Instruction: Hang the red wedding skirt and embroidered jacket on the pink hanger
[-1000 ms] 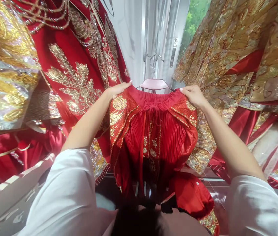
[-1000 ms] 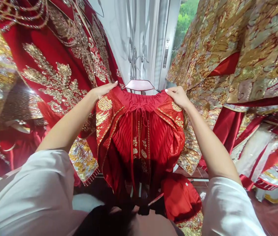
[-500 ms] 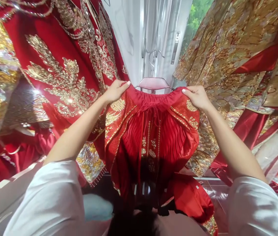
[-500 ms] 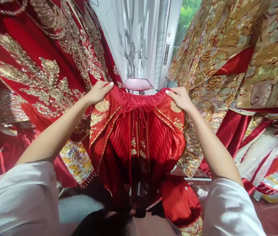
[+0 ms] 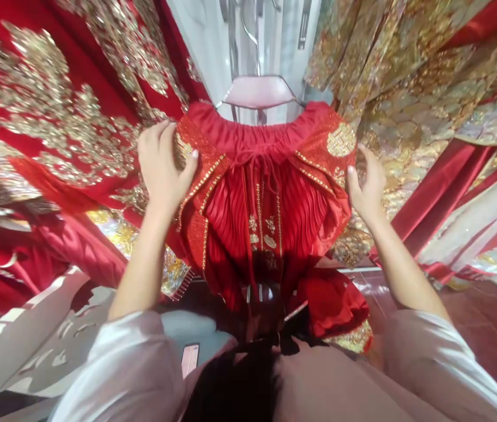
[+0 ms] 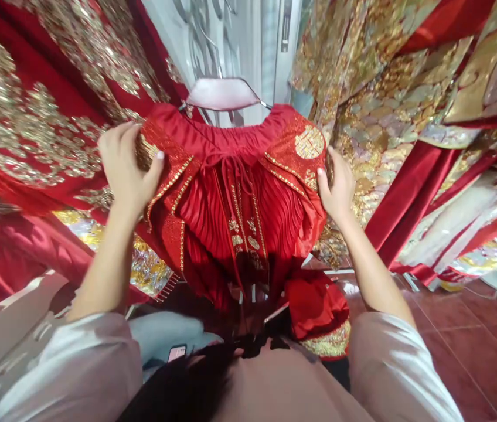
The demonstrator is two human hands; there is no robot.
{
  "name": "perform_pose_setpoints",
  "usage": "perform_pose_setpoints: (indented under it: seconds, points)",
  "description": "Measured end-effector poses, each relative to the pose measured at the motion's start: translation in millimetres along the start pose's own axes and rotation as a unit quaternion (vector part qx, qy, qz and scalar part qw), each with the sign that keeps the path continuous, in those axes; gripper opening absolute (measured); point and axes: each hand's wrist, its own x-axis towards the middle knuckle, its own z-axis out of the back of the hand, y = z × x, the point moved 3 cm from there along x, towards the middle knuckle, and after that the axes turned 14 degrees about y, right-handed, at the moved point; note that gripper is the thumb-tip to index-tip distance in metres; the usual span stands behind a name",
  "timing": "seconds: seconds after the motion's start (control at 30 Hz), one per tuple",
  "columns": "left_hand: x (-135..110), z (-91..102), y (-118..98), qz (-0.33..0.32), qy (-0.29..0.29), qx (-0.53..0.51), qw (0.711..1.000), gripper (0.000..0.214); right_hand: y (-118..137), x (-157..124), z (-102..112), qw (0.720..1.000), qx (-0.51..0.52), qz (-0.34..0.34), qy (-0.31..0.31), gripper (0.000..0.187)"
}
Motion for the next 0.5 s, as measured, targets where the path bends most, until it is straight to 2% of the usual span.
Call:
perform_pose_setpoints:
  seconds: [0.03, 0.07, 0.1, 0.13, 0.17, 0.2, 0.23, 0.3, 0.33, 0.4, 0.5]
  points:
    - [-34, -13.4, -9, 0.028, -0.066, 0.005, 0.997, 0.052, -16, -36, -9, 0.998, -0.009, -0.055, -0.003, 0.051]
    - [-69, -34.6, -19, 0.074, -0.091, -0.021, 0.993, 0.043, -33, -73, -21, 0.992, -0.020, -0.121, 0.031, 0.050]
    - [-102, -64.3, -32, 0.106, -0.043, -0.067, 0.991, 0.035, -48, -110, -33, 0.976, -0.034, -0.189, 0.108, 0.048]
    - [-134, -100.5, -49, 0.129, 0.062, -0.125, 0.982, 0.029, -60, -147, -45, 0.945, -0.045, -0.248, 0.208, 0.047]
    - [-165, -139.3, -69, 0.163, 0.184, -0.192, 0.950, 0.026, -70, -181, -53, 0.911, -0.057, -0.300, 0.276, 0.045]
    - [-195, -177.4, -92, 0.202, 0.305, -0.264, 0.893, 0.027, -76, -211, -56, 0.886, -0.067, -0.334, 0.316, 0.046]
    - [-222, -212.1, -116, 0.236, 0.413, -0.336, 0.813, 0.031, -80, -235, -57, 0.865, -0.077, -0.361, 0.340, 0.047]
    - [-259, -260.7, -160, 0.253, 0.493, -0.376, 0.742, 0.034, -83, -269, -53, 0.847, -0.093, -0.389, 0.349, 0.047]
    - [-271, -277.7, -178, 0.252, 0.524, -0.395, 0.711, 0.033, -81, -280, -50, 0.842, -0.095, -0.393, 0.358, 0.046]
    - [-287, -298.1, -201, 0.238, 0.559, -0.424, 0.672, 0.034, -75, -293, -45, 0.835, -0.087, -0.382, 0.387, 0.044]
    - [-299, -306.0, -207, 0.217, 0.576, -0.458, 0.641, 0.035, -58, -299, -39, 0.821, -0.080, -0.342, 0.450, 0.039]
